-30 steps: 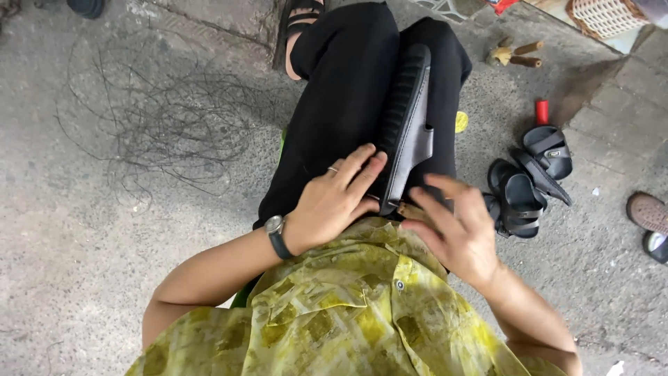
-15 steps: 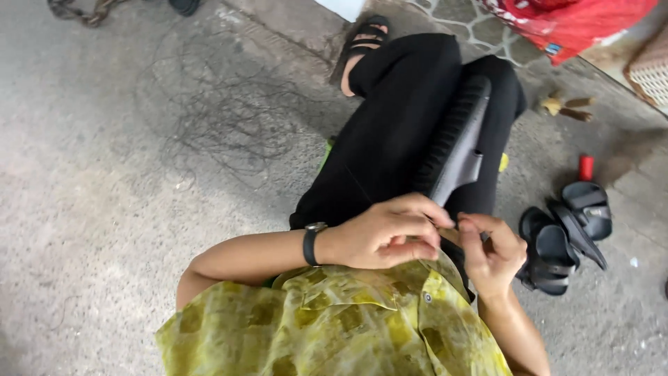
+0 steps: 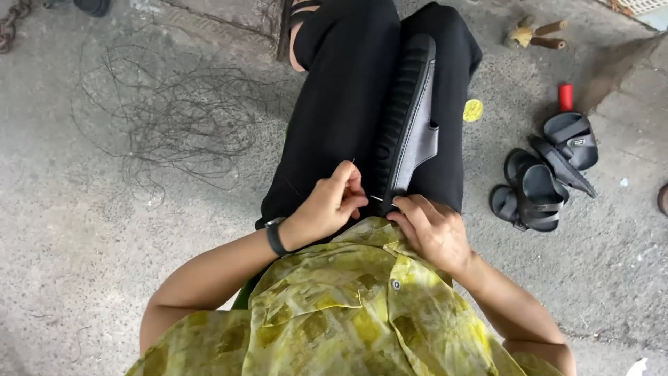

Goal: Hand-sewing a rubber sole onto a sandal using an awl and thread

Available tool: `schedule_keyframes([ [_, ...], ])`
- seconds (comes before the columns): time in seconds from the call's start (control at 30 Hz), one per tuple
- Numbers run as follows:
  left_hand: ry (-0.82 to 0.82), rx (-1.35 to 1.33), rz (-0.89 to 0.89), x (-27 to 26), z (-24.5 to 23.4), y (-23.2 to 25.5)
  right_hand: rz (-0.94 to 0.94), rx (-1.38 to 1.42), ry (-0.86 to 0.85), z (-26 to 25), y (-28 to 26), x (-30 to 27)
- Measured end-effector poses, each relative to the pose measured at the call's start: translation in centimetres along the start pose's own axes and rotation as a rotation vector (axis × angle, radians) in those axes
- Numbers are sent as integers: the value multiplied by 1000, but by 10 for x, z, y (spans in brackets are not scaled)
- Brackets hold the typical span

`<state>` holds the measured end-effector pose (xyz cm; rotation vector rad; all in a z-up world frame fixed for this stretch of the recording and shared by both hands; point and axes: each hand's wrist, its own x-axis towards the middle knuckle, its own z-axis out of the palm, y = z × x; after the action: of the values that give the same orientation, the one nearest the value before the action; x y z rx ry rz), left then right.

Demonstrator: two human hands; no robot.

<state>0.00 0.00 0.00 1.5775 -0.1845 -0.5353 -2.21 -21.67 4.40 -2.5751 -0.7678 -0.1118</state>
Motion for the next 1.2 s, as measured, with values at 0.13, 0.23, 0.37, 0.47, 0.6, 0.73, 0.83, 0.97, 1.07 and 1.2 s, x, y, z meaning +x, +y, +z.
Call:
schedule_keyframes([
  [0.13,-147,215,-98,7,3,8,-53,60,76,-6,8,-2],
  [0.23,-204,292,-45,8,-2,19,-77,47,17,-24,9,-4],
  [0.37,-141,525,157,4,-13,48,-42,-122,-150,-66,19,-6],
  [0.47,-57,584,259,-3,-22,48,1382,263,-43,-123,51,17],
  [0.6,-84,576,259,-6,-24,55,555,-275,461,-140,233,-146],
  [0.73,-98,627,182,-6,-27,55,729,-92,526,-167,224,-114],
  [0.83,-61,621,93,-12,-33,56,736,-125,456,-161,226,-108],
  [0.97,-4,771,-56,-22,-60,54,580,-231,278,-154,214,-103],
  [1.07,158,935,-201,-22,-102,75,819,-714,-514,-123,198,-110],
  [1.2,487,1751,195,-25,-106,79,26,-471,-395,-100,81,-47],
])
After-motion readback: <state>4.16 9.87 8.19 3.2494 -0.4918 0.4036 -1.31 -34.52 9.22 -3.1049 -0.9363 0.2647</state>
